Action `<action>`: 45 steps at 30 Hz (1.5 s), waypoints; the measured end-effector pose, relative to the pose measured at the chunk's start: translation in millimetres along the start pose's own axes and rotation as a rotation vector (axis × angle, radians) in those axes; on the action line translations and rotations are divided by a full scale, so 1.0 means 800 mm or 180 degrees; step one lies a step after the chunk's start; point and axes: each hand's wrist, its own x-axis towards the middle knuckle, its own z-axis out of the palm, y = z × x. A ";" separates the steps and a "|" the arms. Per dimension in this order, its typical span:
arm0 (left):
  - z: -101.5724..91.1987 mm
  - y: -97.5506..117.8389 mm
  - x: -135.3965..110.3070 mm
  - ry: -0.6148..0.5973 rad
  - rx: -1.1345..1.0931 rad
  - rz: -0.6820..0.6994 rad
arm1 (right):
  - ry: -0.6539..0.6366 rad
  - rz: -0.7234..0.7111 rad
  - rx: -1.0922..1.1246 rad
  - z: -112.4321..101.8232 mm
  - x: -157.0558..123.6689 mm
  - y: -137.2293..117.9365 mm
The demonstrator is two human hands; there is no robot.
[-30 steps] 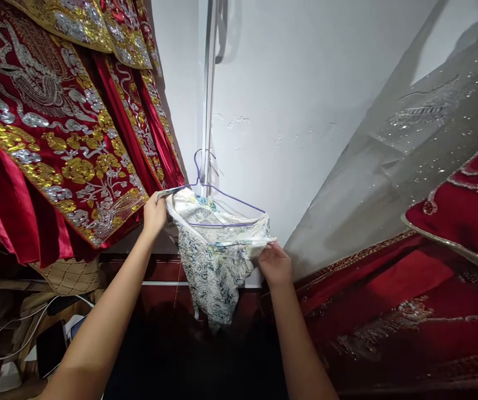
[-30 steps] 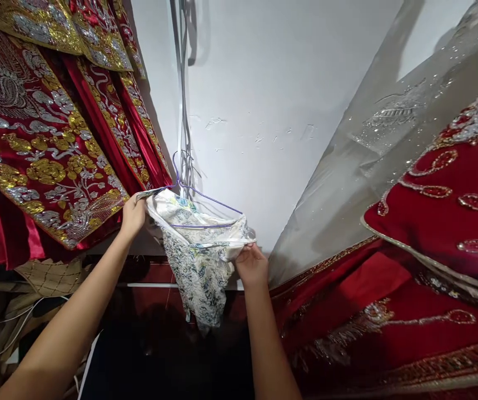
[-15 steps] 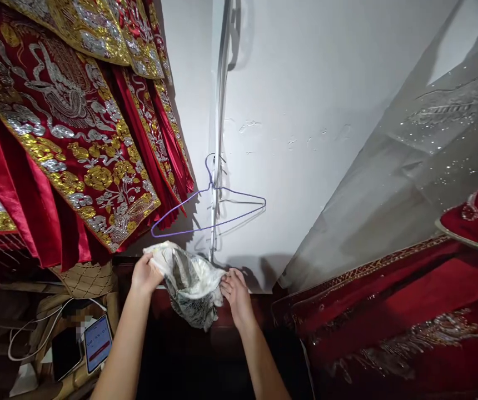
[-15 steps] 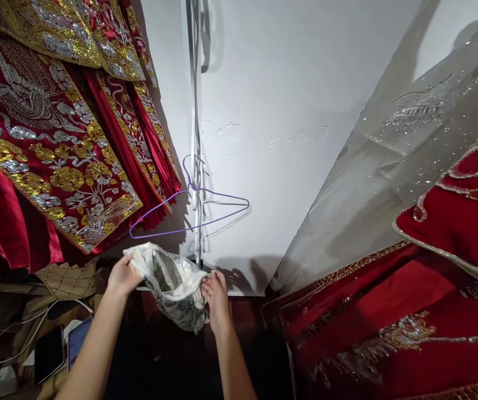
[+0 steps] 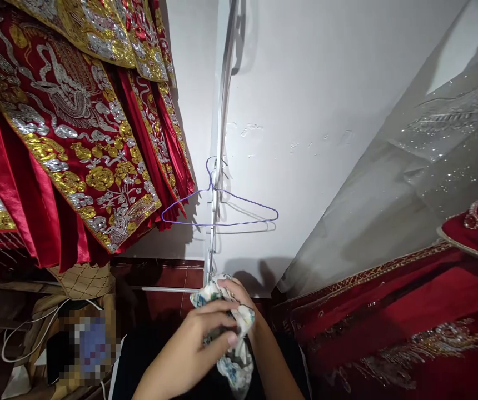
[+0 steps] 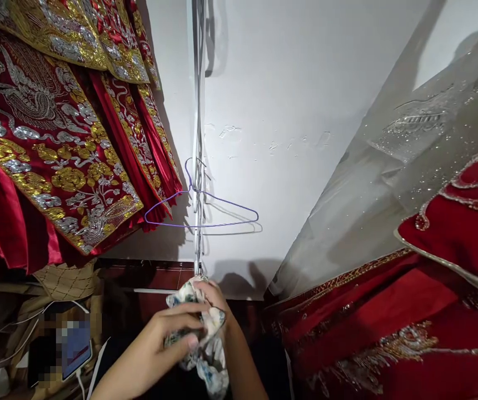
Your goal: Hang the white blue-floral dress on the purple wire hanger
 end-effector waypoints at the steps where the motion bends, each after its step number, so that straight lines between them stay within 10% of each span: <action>1: -0.007 0.002 0.004 0.0158 0.0140 0.0073 | -0.0006 0.0116 -0.0054 -0.004 -0.002 -0.005; 4: -0.028 -0.006 0.025 0.0328 0.0317 0.0347 | -0.0717 0.0472 -0.0594 0.000 -0.017 -0.031; 9: -0.027 -0.066 0.036 -0.1165 0.0615 0.0032 | -0.2677 0.0424 -0.2236 0.000 -0.049 -0.097; 13: -0.054 -0.097 0.030 -0.1117 0.1581 -0.0138 | -0.1337 -0.0990 -0.3212 -0.031 -0.048 -0.135; 18: -0.137 -0.047 0.036 0.0083 0.2556 0.0011 | 0.0513 -0.2202 -0.2649 -0.033 0.004 -0.156; 24: -0.178 -0.015 0.026 0.0374 0.2988 -0.0037 | 0.0419 -0.2006 -0.2585 -0.010 0.091 -0.146; 32: -0.247 -0.060 0.026 0.0118 0.2753 -0.0529 | 0.0620 -0.1896 -0.2746 -0.044 0.081 -0.148; 39: -0.222 -0.034 0.099 0.1495 0.1959 0.0331 | 0.0226 -0.1706 -0.2580 -0.030 0.068 -0.149; 45: -0.235 -0.015 0.131 0.0994 0.1794 0.0480 | 0.0430 -0.1965 -0.2111 -0.050 0.040 -0.169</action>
